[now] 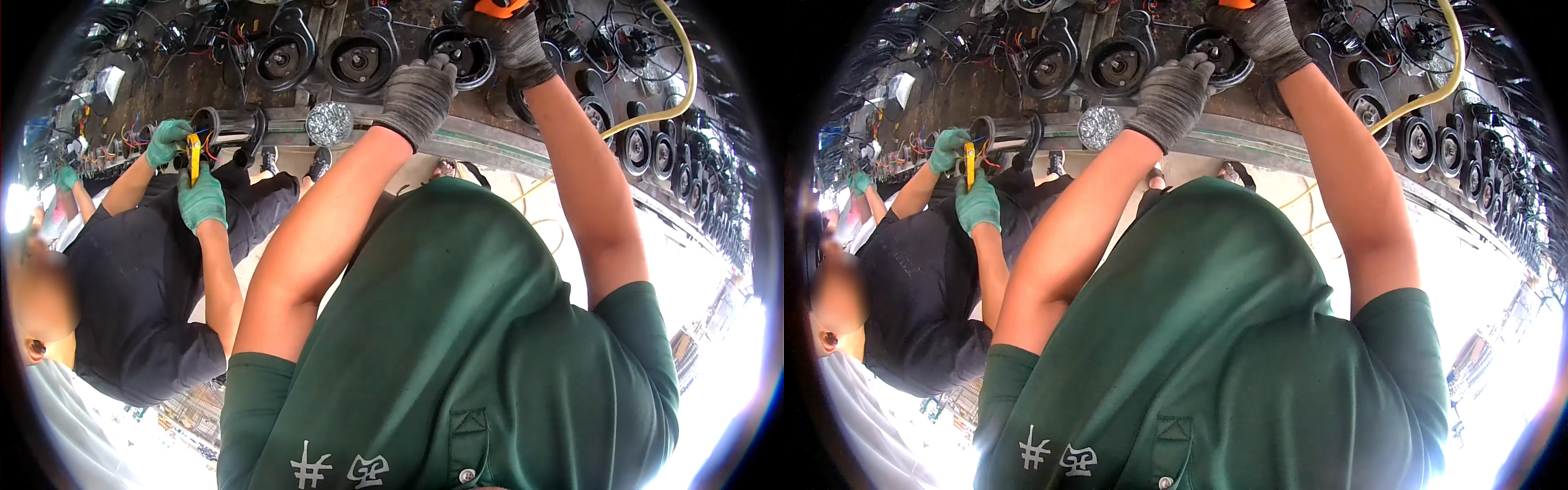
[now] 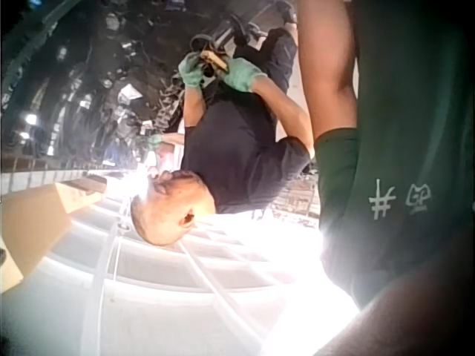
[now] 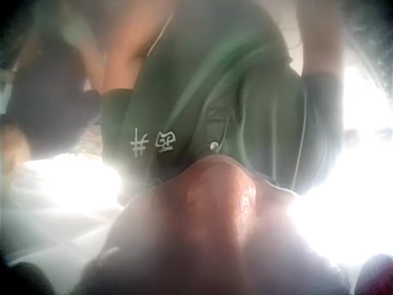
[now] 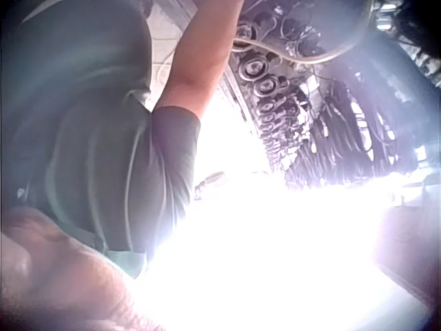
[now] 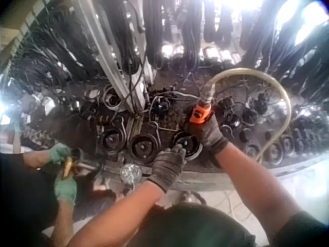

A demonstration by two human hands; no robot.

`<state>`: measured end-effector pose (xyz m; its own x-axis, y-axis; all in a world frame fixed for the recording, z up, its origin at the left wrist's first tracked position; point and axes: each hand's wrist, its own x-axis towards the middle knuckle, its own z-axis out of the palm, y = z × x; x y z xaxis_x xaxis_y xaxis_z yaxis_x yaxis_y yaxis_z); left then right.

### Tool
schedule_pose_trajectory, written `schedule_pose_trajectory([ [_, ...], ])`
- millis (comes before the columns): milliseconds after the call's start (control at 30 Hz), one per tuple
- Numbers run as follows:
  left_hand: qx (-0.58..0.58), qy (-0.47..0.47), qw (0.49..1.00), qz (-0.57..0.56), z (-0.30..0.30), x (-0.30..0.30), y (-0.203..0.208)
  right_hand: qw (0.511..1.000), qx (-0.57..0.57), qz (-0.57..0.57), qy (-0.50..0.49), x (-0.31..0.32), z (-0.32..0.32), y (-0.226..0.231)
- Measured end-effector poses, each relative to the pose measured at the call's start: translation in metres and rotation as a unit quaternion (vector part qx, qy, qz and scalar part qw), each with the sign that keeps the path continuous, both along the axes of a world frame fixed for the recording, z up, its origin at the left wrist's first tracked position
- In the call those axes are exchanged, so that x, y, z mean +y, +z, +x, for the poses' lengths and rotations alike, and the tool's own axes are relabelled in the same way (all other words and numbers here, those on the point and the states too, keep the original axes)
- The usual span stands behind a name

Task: The person assembles pump components by picking screws from a dish, inserting them into pump housings, and driving them in with a pneumatic screwdriver.

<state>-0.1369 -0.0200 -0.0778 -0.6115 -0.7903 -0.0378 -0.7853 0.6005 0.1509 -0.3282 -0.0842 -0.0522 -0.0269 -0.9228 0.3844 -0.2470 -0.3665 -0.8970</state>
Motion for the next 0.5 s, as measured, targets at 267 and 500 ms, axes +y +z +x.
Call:
schedule_pose_trajectory([
  [267, -0.026, 0.004, 0.999, 0.019, -0.002, 0.002, 0.002, 0.973, -0.210, 0.080, 0.058, -0.003, 0.006, -0.002],
  [500, 0.001, 0.009, 1.000, 0.019, -0.002, 0.002, 0.002, 0.987, -0.126, 0.092, 0.040, 0.007, 0.008, 0.024],
])
